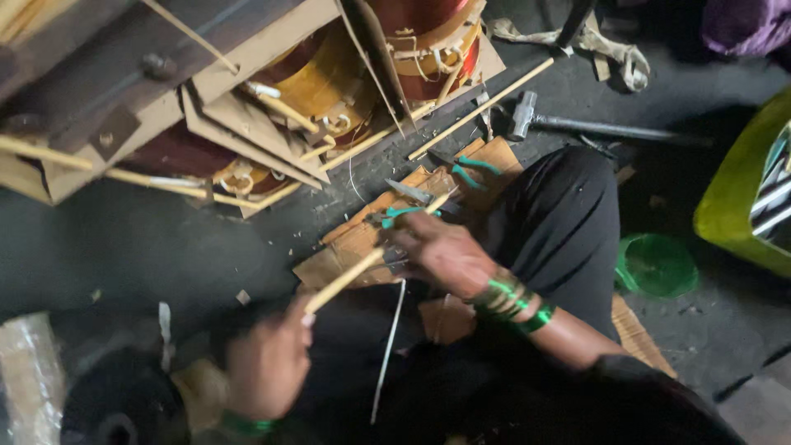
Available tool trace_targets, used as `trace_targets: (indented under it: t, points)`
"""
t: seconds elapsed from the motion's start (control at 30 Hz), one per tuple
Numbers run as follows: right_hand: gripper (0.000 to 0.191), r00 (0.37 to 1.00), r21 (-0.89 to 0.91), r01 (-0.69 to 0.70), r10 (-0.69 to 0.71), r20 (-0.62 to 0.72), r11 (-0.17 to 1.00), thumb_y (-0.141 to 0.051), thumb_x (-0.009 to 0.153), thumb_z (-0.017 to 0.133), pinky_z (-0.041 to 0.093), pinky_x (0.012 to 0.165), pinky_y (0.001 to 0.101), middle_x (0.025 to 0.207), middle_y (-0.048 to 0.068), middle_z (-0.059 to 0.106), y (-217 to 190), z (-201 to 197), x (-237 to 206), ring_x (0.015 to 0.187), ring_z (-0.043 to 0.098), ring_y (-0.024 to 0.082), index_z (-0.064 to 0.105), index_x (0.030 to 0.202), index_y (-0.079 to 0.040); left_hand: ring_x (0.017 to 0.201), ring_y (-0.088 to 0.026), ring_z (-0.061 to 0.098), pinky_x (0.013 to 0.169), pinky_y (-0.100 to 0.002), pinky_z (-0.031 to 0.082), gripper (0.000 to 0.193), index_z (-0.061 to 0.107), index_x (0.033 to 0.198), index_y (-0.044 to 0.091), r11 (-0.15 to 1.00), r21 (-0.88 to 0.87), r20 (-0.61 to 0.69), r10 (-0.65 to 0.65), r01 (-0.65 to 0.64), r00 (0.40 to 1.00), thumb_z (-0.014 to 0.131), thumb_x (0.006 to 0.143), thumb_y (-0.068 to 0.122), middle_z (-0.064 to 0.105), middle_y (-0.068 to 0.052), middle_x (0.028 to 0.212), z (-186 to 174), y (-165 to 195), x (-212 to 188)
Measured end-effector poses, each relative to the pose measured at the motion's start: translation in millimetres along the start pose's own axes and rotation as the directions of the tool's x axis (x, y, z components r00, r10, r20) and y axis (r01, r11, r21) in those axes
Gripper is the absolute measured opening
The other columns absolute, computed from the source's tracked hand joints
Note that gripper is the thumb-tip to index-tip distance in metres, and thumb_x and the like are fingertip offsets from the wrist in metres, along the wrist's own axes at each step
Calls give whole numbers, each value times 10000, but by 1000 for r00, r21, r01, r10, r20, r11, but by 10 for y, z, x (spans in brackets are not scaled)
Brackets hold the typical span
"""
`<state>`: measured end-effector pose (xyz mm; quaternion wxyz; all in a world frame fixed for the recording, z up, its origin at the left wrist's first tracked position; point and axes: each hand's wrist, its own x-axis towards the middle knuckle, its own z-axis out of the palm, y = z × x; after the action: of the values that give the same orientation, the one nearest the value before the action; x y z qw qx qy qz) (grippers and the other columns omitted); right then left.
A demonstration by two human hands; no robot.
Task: The person sits on the floor and assembles a wooden structure by inserting dowels into pre-drilled holes and securing them with string. They use pliers to cut and adjust the string and a hammer to tap dowels into place.
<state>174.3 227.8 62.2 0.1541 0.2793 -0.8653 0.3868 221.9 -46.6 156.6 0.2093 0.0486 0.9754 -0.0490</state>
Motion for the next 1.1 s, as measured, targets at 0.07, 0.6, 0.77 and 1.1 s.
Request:
trace_targets:
  t: [0.07, 0.6, 0.77, 1.1]
  points:
    - [313, 990, -61, 109, -103, 100, 992, -150, 799, 730, 554, 706, 389, 1089, 123, 670, -58, 80, 154, 1050, 663, 312, 691, 1101, -76, 812, -334, 714, 672, -477, 585, 531, 608, 1323, 282, 954, 290, -109, 120, -83, 987, 671, 805, 181, 711, -46, 952, -549, 160, -55]
    - [203, 711, 983, -117, 703, -16, 141, -120, 993, 667, 659, 825, 399, 1083, 189, 735, 2028, 155, 638, 901, 748, 252, 657, 1134, 26, 717, -102, 673, 629, -245, 545, 104, 741, 1060, 16, 167, -892, -412, 84, -421, 907, 665, 1010, 67, 748, -52, 874, 225, 877, 2283]
    - [211, 678, 989, -114, 735, 12, 90, -138, 997, 652, 658, 797, 398, 1072, 179, 738, 2443, 430, 698, 876, 748, 265, 659, 1106, 43, 785, -168, 733, 686, -290, 618, 315, 626, 1202, -16, -337, -890, -296, -85, -307, 952, 708, 899, -16, 726, -107, 966, 1244, 933, 3078]
    - [205, 650, 995, -82, 760, 6, 61, -108, 1007, 645, 647, 786, 396, 1075, 199, 736, 2543, 496, 715, 862, 746, 269, 662, 1143, 44, 962, -223, 744, 879, -334, 625, 250, 703, 1198, -33, -528, -717, -402, -220, -455, 889, 729, 950, -14, 721, -100, 1097, 1042, 1377, 3168]
